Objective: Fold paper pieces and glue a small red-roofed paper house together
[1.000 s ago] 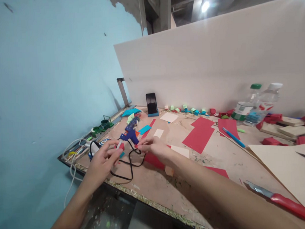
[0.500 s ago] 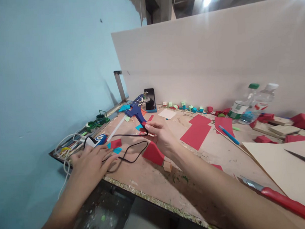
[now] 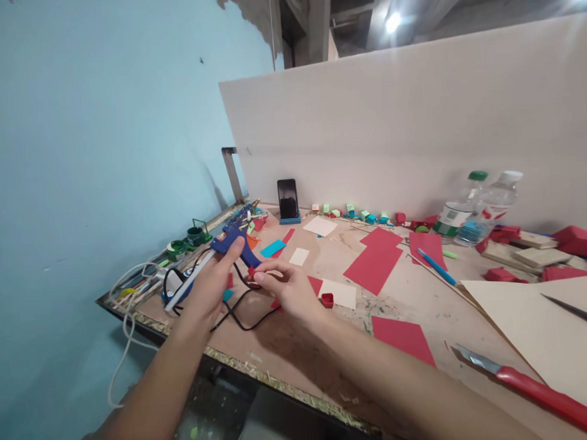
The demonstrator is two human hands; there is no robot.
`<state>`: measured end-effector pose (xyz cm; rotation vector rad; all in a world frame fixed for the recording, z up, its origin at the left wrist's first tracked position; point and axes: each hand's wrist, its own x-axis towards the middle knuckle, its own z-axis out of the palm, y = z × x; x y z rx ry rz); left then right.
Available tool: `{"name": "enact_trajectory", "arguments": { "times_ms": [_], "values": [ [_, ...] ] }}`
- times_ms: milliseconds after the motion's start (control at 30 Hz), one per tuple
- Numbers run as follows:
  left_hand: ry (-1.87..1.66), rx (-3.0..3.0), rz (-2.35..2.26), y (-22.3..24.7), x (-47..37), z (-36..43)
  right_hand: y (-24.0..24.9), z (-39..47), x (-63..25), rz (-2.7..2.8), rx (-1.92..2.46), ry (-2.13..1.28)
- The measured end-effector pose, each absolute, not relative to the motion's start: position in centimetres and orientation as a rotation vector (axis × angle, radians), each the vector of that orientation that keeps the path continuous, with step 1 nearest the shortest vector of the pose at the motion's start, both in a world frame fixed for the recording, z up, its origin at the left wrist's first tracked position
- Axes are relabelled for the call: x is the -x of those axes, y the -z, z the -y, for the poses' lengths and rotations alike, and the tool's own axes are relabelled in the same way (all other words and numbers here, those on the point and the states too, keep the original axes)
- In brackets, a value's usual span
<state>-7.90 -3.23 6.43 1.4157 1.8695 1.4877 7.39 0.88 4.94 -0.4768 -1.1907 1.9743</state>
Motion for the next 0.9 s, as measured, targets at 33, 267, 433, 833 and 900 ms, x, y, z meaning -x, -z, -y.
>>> {"name": "enact_trajectory", "arguments": {
  "times_ms": [33, 267, 433, 833, 900],
  "values": [
    [-1.471, -1.402, -1.893, -6.4, 8.3, 3.3, -4.7, -0.9, -7.6, 1.207, 0.482, -1.981],
    [-1.181, -1.451, -1.981, -6.2, 8.9, 7.0, -2.6, -1.4, -7.5, 1.218, 0.519, -1.930],
    [-1.046, -1.630, -2.350, -6.1, 7.6, 10.0, -1.9, -1.7, -6.8, 1.129, 0.511, -1.870],
    [-1.614, -1.194, -1.264, -5.1, 8.2, 5.5, -3.6, 0.3, -7.4, 1.262, 0.502, -1.794],
    [-1.673, -1.125, -1.192, -5.4, 7.4, 4.5, -3.5, 0.5, -7.4, 1.322, 0.515, -1.800]
  ]
}}
